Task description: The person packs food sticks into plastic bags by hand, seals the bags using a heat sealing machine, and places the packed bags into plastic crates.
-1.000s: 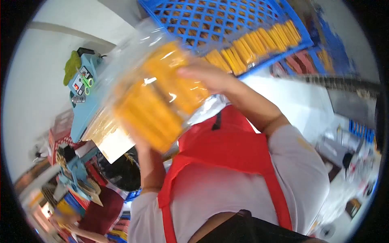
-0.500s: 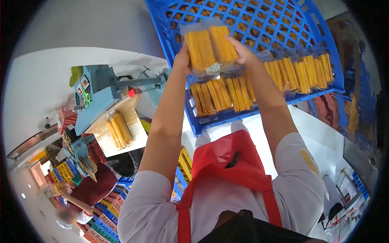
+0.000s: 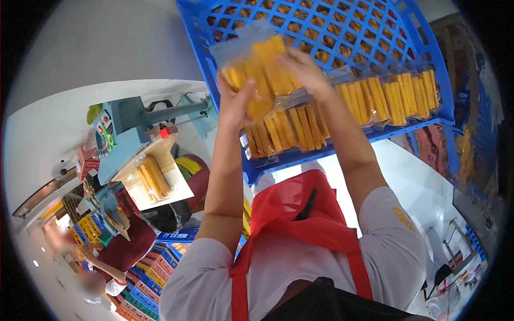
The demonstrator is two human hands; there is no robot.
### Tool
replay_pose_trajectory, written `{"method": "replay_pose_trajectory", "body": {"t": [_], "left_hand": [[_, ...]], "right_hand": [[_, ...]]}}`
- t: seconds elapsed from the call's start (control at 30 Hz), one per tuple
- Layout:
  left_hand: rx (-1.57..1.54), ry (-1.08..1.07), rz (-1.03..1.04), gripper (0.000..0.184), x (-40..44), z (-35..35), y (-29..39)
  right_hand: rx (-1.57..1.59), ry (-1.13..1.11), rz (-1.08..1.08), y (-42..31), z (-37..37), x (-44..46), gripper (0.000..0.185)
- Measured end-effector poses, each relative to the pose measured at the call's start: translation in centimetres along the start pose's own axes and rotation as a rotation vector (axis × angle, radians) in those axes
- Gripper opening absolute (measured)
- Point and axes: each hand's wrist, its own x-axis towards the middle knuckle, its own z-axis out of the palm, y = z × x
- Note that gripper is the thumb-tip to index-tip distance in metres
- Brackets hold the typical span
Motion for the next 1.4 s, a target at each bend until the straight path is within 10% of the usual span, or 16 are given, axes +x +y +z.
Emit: {"method": "replay_pose_trajectory", "body": {"t": [0.3, 0.5, 0.77, 0.83, 0.97, 1.07, 1.2, 1.4], "left_hand": [[0.097, -0.375, -0.093, 0.060, 9.2, 8.2, -8.5], [1.063, -0.146, 0.021, 0.059, 10.1, 5.2, -14.9], [0.685, -0.148, 0.295, 0.033, -6.8, -3.4, 2.7], [1.043, 0.024, 0.581, 0.029, -10.4, -9.6, 7.4], [1.107, 0.778, 0.508, 0.024, -14.8, -23.0, 13.5], [0.877, 0.901, 0.456, 0.036, -16.2, -32.3, 15.0], [0.432, 0.477, -0.197, 0.055, -16.5, -38.1, 11.9], [0.136, 0.266, -0.097, 0.051, -18.8, -31.3, 10.3]], "right_hand": [[-0.130, 0.243, 0.043, -3.5, -13.7, 0.2, 0.046], [-0.236, 0.210, 0.143, 5.0, -14.6, 2.2, 0.052], [-1.049, 0.343, -0.213, 3.5, -12.7, -0.1, 0.053], [-0.535, 0.361, -0.178, 3.0, -9.6, -3.0, 0.045], [-0.518, 0.295, -0.016, 1.6, 1.7, -7.4, 0.027], [-0.244, 0.003, 0.060, 0.8, 16.3, -9.4, 0.027], [-0.155, -0.289, 0.200, 5.9, 31.9, -10.2, 0.036], [-0.426, -0.200, -0.258, 9.5, 40.0, -12.4, 0.049]]}}
